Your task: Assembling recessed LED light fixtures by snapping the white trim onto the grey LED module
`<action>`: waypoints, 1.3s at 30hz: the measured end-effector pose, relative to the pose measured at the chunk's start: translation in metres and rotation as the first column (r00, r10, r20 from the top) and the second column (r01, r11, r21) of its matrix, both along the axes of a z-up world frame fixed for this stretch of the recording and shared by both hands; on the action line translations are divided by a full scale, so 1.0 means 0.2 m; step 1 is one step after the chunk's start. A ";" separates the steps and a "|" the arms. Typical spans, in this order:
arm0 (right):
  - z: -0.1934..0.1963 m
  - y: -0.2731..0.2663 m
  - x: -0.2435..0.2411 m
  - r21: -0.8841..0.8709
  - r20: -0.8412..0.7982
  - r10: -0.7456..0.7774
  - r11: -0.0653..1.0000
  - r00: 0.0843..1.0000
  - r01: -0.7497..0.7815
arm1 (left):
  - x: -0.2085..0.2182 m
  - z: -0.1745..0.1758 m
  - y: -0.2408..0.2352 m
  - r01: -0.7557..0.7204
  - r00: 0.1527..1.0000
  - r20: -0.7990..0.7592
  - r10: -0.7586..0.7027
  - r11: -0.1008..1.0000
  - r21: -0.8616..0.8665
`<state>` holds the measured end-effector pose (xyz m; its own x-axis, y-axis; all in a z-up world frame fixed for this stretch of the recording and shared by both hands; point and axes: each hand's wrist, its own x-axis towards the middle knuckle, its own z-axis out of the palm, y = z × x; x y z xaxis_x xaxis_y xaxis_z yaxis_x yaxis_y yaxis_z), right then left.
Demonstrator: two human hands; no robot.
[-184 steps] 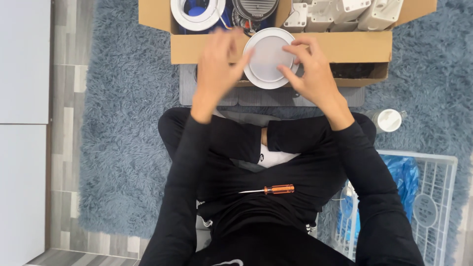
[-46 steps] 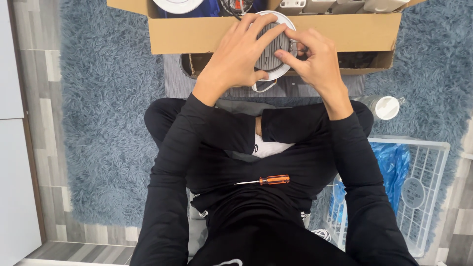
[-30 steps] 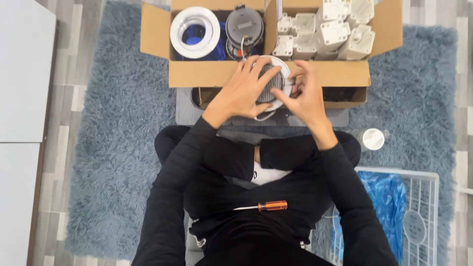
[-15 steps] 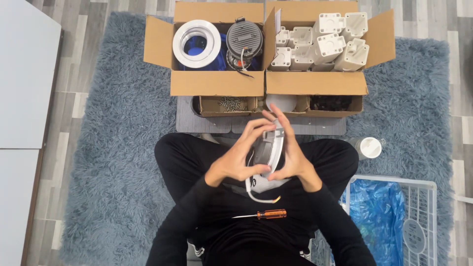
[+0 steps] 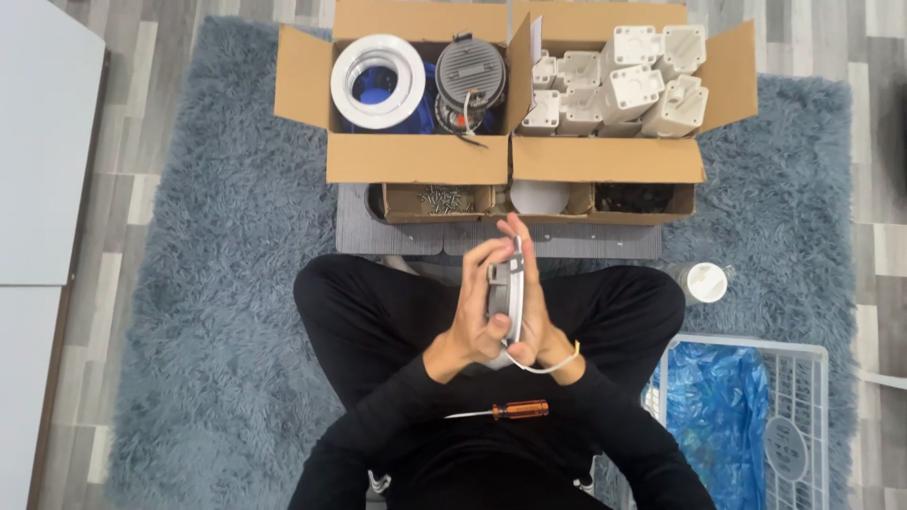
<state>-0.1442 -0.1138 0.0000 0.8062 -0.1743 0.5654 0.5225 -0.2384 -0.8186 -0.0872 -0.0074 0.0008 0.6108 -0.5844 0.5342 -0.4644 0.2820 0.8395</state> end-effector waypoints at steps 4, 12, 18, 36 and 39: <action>0.02 0.05 -0.01 0.015 -0.003 -0.033 0.999 0.999 0.033 | -0.03 0.00 -0.01 -0.035 0.999 -0.001 0.035 0.999 -0.032; 0.08 0.12 -0.05 0.173 -0.011 -0.038 0.984 0.999 0.039 | -0.05 0.02 -0.02 -0.003 1.000 -0.024 0.003 0.999 -0.038; -0.02 0.08 -0.09 0.092 -0.091 -0.080 0.992 0.993 0.088 | -0.07 0.05 0.01 0.014 0.998 -0.053 -0.015 0.999 -0.032; 0.02 0.11 -0.12 0.196 -0.209 -0.026 0.978 0.977 0.069 | -0.13 0.09 0.05 -0.137 0.989 -0.051 0.137 0.991 -0.002; 0.04 0.09 -0.13 0.222 -0.292 0.001 0.973 0.956 0.067 | -0.12 0.07 0.06 -0.063 0.985 -0.154 0.071 0.996 0.057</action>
<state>-0.1699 -0.0955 0.0089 0.9201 -0.3000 0.2519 0.2512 -0.0413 -0.9670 -0.1107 0.0049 0.0141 0.7229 -0.5637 0.3995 -0.3430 0.2090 0.9158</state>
